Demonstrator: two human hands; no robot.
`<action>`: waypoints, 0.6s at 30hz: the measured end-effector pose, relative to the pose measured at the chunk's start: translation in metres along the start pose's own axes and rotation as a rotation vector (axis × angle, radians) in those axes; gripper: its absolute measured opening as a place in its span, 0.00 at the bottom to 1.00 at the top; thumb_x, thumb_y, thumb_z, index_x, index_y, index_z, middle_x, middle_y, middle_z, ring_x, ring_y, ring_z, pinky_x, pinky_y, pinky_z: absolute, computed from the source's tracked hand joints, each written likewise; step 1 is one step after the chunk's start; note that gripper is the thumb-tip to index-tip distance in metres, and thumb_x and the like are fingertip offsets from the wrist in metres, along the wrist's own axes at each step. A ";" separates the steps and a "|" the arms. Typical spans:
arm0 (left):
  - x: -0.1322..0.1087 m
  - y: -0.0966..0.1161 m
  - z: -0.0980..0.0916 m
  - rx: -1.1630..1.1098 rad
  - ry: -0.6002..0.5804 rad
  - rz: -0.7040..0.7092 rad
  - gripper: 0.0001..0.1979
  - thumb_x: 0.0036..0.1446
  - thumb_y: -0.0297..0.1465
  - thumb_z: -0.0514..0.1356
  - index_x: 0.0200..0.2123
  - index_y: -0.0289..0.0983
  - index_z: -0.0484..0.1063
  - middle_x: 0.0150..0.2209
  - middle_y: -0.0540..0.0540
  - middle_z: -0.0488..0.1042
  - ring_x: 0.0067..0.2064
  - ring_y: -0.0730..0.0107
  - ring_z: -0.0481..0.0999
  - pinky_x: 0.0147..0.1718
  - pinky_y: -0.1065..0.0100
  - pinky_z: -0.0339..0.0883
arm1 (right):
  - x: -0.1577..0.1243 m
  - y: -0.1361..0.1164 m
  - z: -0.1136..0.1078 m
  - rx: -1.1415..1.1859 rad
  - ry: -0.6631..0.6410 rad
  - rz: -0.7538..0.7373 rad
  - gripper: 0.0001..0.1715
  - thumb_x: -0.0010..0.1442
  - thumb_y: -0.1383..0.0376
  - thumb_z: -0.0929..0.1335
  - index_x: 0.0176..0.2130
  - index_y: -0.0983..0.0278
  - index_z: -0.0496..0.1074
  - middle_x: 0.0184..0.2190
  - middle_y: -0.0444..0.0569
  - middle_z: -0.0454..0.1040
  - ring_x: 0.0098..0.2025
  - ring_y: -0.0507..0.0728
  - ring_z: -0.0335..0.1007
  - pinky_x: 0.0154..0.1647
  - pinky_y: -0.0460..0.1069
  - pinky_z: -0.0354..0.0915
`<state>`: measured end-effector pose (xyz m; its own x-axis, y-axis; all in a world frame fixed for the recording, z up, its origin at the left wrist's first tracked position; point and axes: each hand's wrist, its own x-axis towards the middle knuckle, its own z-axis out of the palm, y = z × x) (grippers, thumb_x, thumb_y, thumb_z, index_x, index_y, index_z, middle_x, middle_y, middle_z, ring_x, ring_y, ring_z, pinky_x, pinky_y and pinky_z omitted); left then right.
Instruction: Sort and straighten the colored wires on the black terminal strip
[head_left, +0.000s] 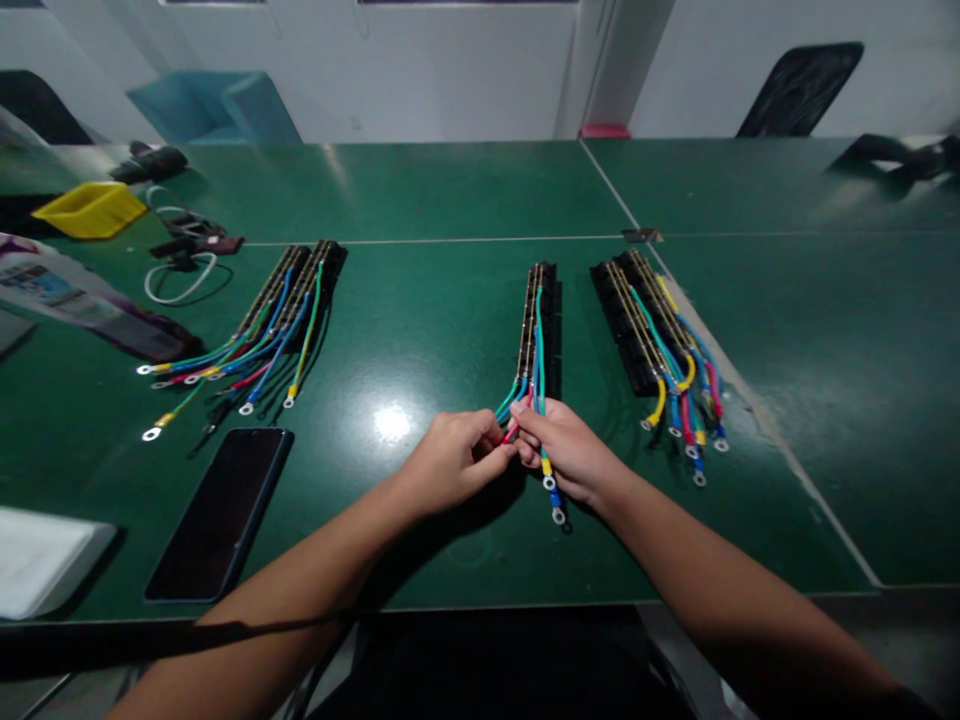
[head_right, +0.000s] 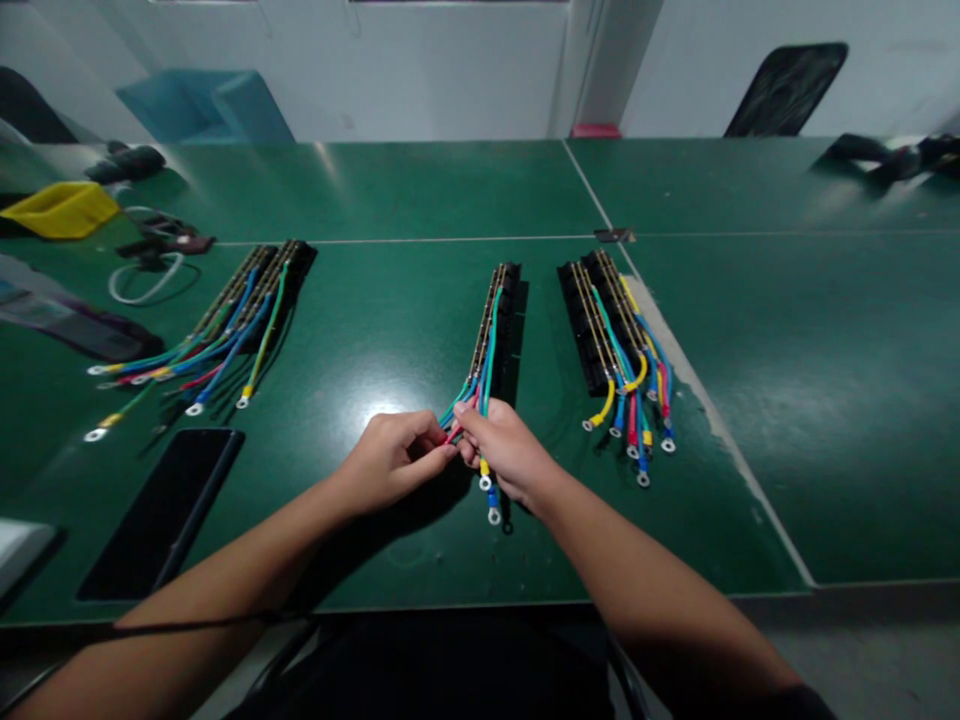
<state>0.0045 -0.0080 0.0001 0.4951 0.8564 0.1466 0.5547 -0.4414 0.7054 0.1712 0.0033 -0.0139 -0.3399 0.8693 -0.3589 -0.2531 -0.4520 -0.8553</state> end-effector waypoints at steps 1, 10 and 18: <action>0.000 0.000 0.000 0.009 0.001 0.004 0.09 0.59 0.34 0.57 0.29 0.35 0.69 0.23 0.52 0.71 0.23 0.77 0.68 0.24 0.75 0.55 | 0.000 0.000 0.000 0.002 -0.001 0.001 0.20 0.55 0.53 0.71 0.28 0.64 0.62 0.15 0.35 0.56 0.16 0.45 0.54 0.15 0.41 0.50; 0.000 0.001 -0.003 0.028 -0.018 0.020 0.10 0.62 0.33 0.54 0.29 0.35 0.69 0.21 0.52 0.69 0.23 0.77 0.65 0.24 0.74 0.54 | 0.000 0.000 0.000 -0.016 -0.027 0.005 0.21 0.55 0.52 0.70 0.27 0.64 0.62 0.15 0.35 0.56 0.16 0.46 0.55 0.15 0.41 0.51; -0.001 0.000 -0.001 -0.018 -0.016 -0.010 0.09 0.60 0.34 0.56 0.29 0.35 0.69 0.22 0.52 0.70 0.22 0.78 0.66 0.23 0.75 0.55 | 0.000 0.000 -0.001 -0.023 -0.019 -0.007 0.19 0.56 0.53 0.70 0.28 0.64 0.62 0.15 0.35 0.56 0.16 0.45 0.54 0.15 0.41 0.51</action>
<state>0.0036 -0.0081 0.0001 0.5002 0.8562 0.1290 0.5476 -0.4282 0.7189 0.1717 0.0035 -0.0140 -0.3557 0.8682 -0.3459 -0.2344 -0.4411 -0.8663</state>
